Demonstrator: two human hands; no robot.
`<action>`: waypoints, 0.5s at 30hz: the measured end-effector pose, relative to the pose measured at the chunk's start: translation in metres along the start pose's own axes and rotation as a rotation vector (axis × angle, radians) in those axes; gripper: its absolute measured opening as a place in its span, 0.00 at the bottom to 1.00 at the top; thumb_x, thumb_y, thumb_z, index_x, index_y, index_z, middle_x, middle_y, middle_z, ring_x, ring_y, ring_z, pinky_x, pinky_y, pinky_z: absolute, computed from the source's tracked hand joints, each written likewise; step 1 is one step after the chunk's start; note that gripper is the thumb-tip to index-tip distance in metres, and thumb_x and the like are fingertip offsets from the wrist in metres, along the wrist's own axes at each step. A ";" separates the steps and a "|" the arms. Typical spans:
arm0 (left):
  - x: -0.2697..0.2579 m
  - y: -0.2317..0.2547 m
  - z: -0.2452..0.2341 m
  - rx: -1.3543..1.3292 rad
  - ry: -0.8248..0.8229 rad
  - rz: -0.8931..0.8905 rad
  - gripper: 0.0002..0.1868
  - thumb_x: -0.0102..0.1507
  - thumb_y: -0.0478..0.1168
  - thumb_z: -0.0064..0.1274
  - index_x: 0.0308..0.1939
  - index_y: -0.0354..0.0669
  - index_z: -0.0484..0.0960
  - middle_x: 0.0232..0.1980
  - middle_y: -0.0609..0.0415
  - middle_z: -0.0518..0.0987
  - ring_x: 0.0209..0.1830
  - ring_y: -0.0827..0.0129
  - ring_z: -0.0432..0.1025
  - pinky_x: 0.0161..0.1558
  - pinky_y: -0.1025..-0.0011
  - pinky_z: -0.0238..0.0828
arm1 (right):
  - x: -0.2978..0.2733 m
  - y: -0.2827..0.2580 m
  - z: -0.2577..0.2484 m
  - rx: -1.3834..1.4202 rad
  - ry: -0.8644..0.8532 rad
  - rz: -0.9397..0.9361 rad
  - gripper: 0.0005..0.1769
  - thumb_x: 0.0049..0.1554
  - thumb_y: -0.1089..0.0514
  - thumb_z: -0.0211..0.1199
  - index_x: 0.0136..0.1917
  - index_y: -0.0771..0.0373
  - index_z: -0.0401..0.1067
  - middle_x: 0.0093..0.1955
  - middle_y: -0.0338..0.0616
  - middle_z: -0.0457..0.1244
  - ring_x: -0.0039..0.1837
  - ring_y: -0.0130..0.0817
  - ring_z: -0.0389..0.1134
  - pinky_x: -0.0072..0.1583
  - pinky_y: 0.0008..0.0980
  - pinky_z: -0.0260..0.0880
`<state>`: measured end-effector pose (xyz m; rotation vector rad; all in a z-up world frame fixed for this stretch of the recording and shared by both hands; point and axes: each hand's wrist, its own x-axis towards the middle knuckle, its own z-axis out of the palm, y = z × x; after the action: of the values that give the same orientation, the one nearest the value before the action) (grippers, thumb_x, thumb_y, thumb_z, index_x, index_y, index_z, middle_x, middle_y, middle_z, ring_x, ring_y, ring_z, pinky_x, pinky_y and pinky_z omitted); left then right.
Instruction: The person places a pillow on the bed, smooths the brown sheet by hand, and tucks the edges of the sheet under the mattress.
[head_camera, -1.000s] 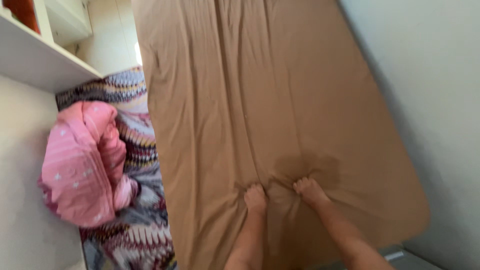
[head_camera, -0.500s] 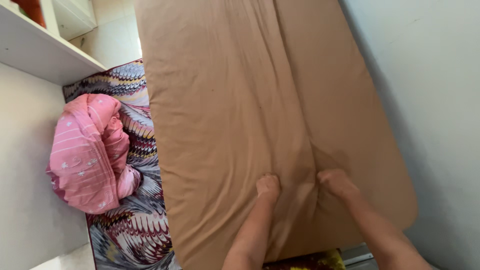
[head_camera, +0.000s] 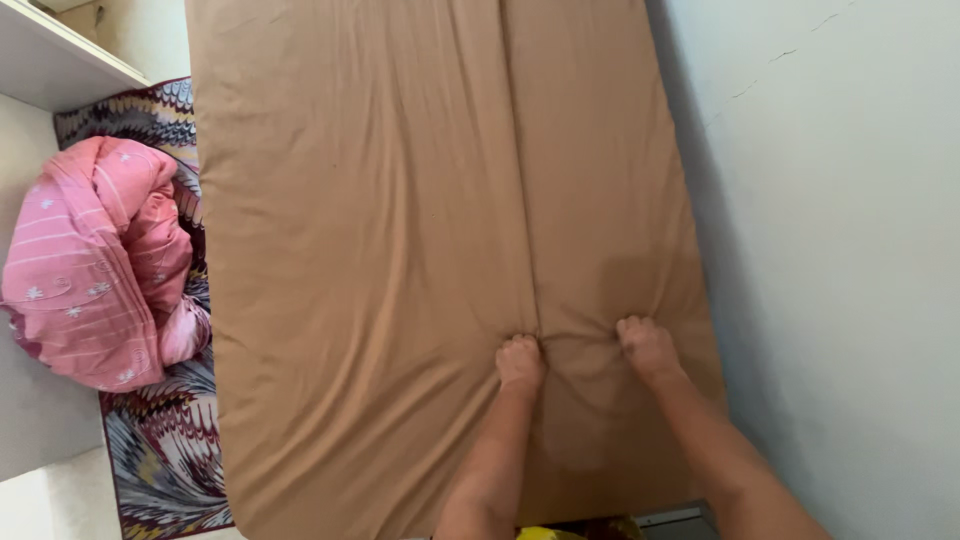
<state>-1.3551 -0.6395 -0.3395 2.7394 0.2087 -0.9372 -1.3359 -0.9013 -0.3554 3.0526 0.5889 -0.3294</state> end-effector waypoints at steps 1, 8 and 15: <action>0.000 -0.002 0.005 -0.014 0.029 0.012 0.12 0.64 0.40 0.55 0.50 0.41 0.83 0.54 0.45 0.81 0.56 0.54 0.76 0.57 0.57 0.73 | -0.001 0.004 0.005 0.006 0.001 -0.004 0.03 0.60 0.57 0.57 0.48 0.57 0.68 0.49 0.45 0.65 0.54 0.46 0.68 0.54 0.45 0.72; -0.016 0.027 0.000 0.004 -0.080 0.065 0.11 0.66 0.43 0.55 0.46 0.40 0.83 0.48 0.47 0.83 0.46 0.59 0.80 0.48 0.60 0.79 | -0.022 0.082 -0.010 0.317 0.228 -0.030 0.05 0.57 0.60 0.54 0.39 0.60 0.67 0.40 0.52 0.64 0.45 0.54 0.68 0.46 0.50 0.69; -0.077 0.131 -0.046 0.037 -0.203 0.259 0.34 0.65 0.62 0.57 0.61 0.38 0.71 0.61 0.44 0.73 0.61 0.53 0.68 0.61 0.52 0.63 | -0.044 0.124 -0.005 0.380 0.090 0.189 0.12 0.63 0.53 0.54 0.43 0.63 0.67 0.43 0.55 0.66 0.49 0.58 0.68 0.52 0.53 0.69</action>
<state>-1.3606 -0.7574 -0.2333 2.5967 -0.1965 -1.1413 -1.3294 -1.0320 -0.3448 3.4684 0.2582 -0.3342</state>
